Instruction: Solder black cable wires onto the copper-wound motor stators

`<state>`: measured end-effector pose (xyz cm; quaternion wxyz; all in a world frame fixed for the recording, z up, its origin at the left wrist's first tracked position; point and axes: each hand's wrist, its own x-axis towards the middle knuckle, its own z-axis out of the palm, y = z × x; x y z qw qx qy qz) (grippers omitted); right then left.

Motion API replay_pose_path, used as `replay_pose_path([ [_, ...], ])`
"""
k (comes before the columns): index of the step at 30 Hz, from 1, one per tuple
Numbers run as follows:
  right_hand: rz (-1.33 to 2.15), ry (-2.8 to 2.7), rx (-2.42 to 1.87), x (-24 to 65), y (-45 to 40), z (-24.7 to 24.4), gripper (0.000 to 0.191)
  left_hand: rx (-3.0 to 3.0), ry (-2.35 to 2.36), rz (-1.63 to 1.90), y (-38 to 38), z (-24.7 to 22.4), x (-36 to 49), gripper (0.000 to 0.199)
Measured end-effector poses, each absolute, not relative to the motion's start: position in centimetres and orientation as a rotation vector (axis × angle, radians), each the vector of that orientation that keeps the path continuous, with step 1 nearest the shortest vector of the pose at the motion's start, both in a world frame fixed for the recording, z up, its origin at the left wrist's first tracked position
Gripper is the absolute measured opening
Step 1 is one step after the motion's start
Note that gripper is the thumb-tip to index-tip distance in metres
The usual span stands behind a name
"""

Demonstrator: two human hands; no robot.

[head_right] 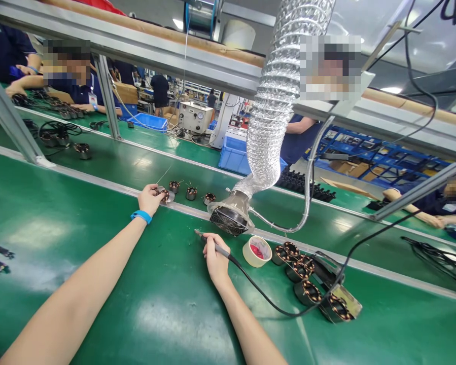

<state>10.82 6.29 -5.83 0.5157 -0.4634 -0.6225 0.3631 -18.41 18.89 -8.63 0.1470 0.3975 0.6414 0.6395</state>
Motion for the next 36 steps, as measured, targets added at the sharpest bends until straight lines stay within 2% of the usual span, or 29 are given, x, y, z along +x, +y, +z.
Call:
replay_pose_path([
  [14, 0.833, -1.447, -1.15, 11.2, 6.6, -6.4, 0.031, 1.132, 2.01, 1.819, 18.9, -8.7, -18.7, 0.048],
  [22, 0.912, -1.522, -1.089, 10.6, 6.8, -5.7, 0.034, 1.244, 2.171, 1.652, 18.0, -7.5, -18.1, 0.047],
  [29, 1.001, -1.608, -1.045, 10.1, 7.1, -5.7, 0.034, 1.659, 2.277, 1.12, 17.0, -2.3, -20.2, 0.04],
  [36, 1.041, -1.623, -1.055, 10.2, 7.2, -5.9, 0.032, 2.047, 2.059, 0.407, 16.2, 1.1, -19.2, 0.044],
])
